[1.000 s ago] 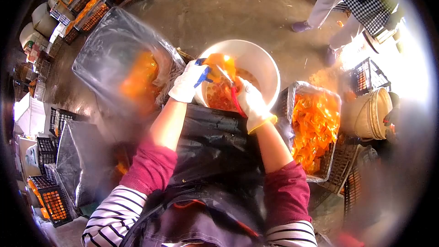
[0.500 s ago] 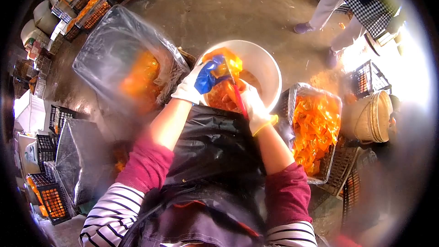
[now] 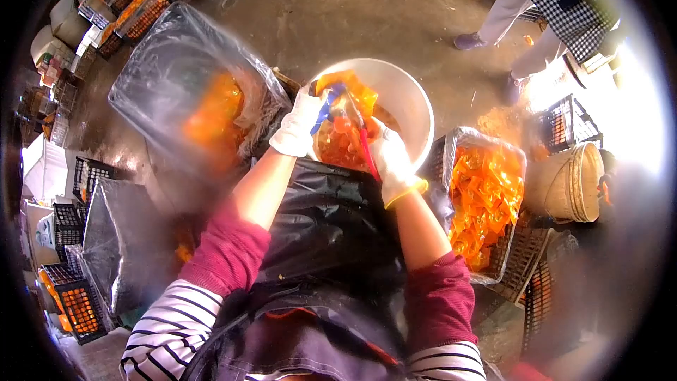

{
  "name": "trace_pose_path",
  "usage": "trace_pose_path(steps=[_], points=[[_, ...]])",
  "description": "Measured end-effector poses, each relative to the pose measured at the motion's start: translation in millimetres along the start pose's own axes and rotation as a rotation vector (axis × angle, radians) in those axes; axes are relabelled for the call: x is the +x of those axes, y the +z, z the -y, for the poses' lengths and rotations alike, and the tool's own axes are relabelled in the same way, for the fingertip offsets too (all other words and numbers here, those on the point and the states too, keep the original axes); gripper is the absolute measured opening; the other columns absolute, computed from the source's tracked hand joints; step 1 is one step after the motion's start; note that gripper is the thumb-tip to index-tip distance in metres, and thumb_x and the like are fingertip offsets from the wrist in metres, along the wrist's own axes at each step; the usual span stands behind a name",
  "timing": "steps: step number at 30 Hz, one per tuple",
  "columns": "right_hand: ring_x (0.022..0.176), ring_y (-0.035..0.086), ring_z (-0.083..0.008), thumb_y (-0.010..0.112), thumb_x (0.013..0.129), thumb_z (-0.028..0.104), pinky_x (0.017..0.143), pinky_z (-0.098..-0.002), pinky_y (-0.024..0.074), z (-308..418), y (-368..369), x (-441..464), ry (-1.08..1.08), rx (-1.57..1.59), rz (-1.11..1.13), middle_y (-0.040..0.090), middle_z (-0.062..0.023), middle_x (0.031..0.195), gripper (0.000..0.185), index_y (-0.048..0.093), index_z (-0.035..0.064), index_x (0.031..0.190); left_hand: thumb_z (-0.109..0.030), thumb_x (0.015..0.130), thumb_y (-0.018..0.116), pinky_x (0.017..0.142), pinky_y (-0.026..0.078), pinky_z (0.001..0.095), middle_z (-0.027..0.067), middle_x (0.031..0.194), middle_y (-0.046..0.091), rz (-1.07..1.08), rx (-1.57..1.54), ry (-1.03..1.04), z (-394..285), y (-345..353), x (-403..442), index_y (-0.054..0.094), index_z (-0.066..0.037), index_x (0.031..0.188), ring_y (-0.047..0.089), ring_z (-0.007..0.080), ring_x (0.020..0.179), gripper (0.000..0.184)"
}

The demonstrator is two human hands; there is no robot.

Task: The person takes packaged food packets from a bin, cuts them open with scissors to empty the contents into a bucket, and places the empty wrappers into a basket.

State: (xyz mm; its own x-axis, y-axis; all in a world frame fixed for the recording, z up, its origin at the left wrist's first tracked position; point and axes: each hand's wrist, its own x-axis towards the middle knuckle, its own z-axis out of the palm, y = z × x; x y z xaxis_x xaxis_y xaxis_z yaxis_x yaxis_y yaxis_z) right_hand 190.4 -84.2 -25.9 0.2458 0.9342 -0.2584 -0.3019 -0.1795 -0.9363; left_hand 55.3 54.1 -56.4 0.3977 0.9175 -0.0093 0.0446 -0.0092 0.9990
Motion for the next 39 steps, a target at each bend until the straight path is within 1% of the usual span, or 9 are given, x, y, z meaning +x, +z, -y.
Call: trace_pose_path(steps=[9, 13, 15, 17, 18, 19, 21, 30, 39], points=[[0.064, 0.064, -0.0154, 0.057, 0.096, 0.023, 0.057, -0.0268, 0.0526, 32, -4, -12, -0.089, -0.622, -0.195, 0.068, -0.0078, 0.089, 0.029, 0.062, 0.0021, 0.115, -0.006, 0.093, 0.053, 0.092, 0.049, 0.0289, 0.0115, 0.114, 0.065, 0.130, -0.334, -0.063, -53, -46, -25, 0.056, 0.002, 0.124, 0.062, 0.0195, 0.105, 0.032], [0.050, 0.052, -0.0118, 0.050, 0.096, 0.042, 0.042, -0.0222, 0.0314, 49, -19, -27, -0.147, -0.064, -0.335, 0.064, -0.0096, 0.078, 0.037, 0.061, 0.0102, 0.111, -0.020, 0.093, 0.057, 0.079, 0.052, 0.0279, 0.0066, 0.101, 0.068, -0.032, -0.383, -0.009, -48, -121, -53, 0.064, 0.001, 0.111, 0.064, 0.0165, 0.088, 0.028], [0.052, 0.050, -0.0128, 0.057, 0.089, 0.041, 0.043, -0.0242, 0.0333, 62, -29, -35, -0.233, 0.167, -0.425, 0.058, -0.0091, 0.074, 0.035, 0.061, 0.0089, 0.103, -0.019, 0.096, 0.052, 0.090, 0.049, 0.0297, 0.0104, 0.114, 0.064, -0.047, 0.311, 0.218, -4, -197, -54, 0.057, 0.001, 0.122, 0.062, 0.0192, 0.102, 0.033], [0.067, 0.052, -0.0160, 0.054, 0.090, 0.037, 0.056, -0.0281, 0.0414, 51, -68, -22, -0.536, 0.467, -0.315, 0.053, -0.0057, 0.075, 0.035, 0.057, 0.0025, 0.093, -0.019, 0.097, 0.051, 0.093, 0.048, 0.0300, 0.0112, 0.118, 0.063, -0.148, 0.257, 0.041, -16, -239, -78, 0.054, 0.001, 0.127, 0.061, 0.0199, 0.107, 0.035], [0.094, 0.057, -0.0216, 0.054, 0.090, 0.040, 0.082, -0.0353, 0.0451, 43, -95, -6, -0.678, 0.735, 0.592, 0.062, -0.0112, 0.094, 0.045, 0.059, -0.0022, 0.104, -0.019, 0.097, 0.052, 0.089, 0.048, 0.0288, 0.0104, 0.115, 0.064, -0.215, 0.135, -0.042, -18, -252, -87, 0.055, 0.000, 0.124, 0.062, 0.0188, 0.103, 0.034], [0.116, 0.052, -0.0271, 0.054, 0.090, 0.045, 0.103, -0.0415, 0.0349, 28, -98, -26, -0.510, 0.956, 0.049, 0.058, -0.0184, 0.124, 0.060, 0.054, -0.0052, 0.123, -0.020, 0.096, 0.054, 0.085, 0.048, 0.0276, 0.0097, 0.112, 0.065, -0.291, 0.008, -0.117, -20, -265, -95, 0.057, -0.001, 0.122, 0.062, 0.0176, 0.099, 0.033], [0.125, 0.047, -0.0294, 0.053, 0.091, 0.045, 0.109, -0.0462, 0.0286, 24, -103, -23, -0.447, 1.002, 0.159, 0.047, -0.0203, 0.139, 0.068, 0.043, -0.0050, 0.136, -0.020, 0.093, 0.059, 0.071, 0.050, 0.0231, 0.0071, 0.100, 0.069, -0.424, -0.039, -0.079, 6, -288, -81, 0.064, -0.003, 0.113, 0.064, 0.0132, 0.084, 0.027], [0.109, 0.052, -0.0259, 0.051, 0.097, 0.035, 0.101, -0.0383, 0.0370, 42, -60, 14, -0.242, 0.847, 0.301, 0.059, -0.0154, 0.118, 0.053, 0.045, -0.0047, 0.131, -0.028, 0.084, 0.061, 0.092, 0.047, 0.0464, 0.0178, 0.122, 0.060, 0.083, 1.355, -0.290, 73, -269, -40, 0.050, -0.010, 0.132, 0.059, 0.0374, 0.108, 0.053], [0.106, 0.057, -0.0259, 0.048, 0.098, 0.033, 0.102, -0.0377, 0.0401, 51, -40, 25, -0.110, 0.783, 0.030, 0.061, -0.0134, 0.115, 0.051, 0.042, -0.0018, 0.136, -0.024, 0.091, 0.050, 0.086, 0.050, 0.0429, 0.0112, 0.118, 0.065, 0.234, 1.579, -0.669, 129, -279, -25, 0.070, -0.012, 0.110, 0.063, 0.0267, 0.108, 0.031]])
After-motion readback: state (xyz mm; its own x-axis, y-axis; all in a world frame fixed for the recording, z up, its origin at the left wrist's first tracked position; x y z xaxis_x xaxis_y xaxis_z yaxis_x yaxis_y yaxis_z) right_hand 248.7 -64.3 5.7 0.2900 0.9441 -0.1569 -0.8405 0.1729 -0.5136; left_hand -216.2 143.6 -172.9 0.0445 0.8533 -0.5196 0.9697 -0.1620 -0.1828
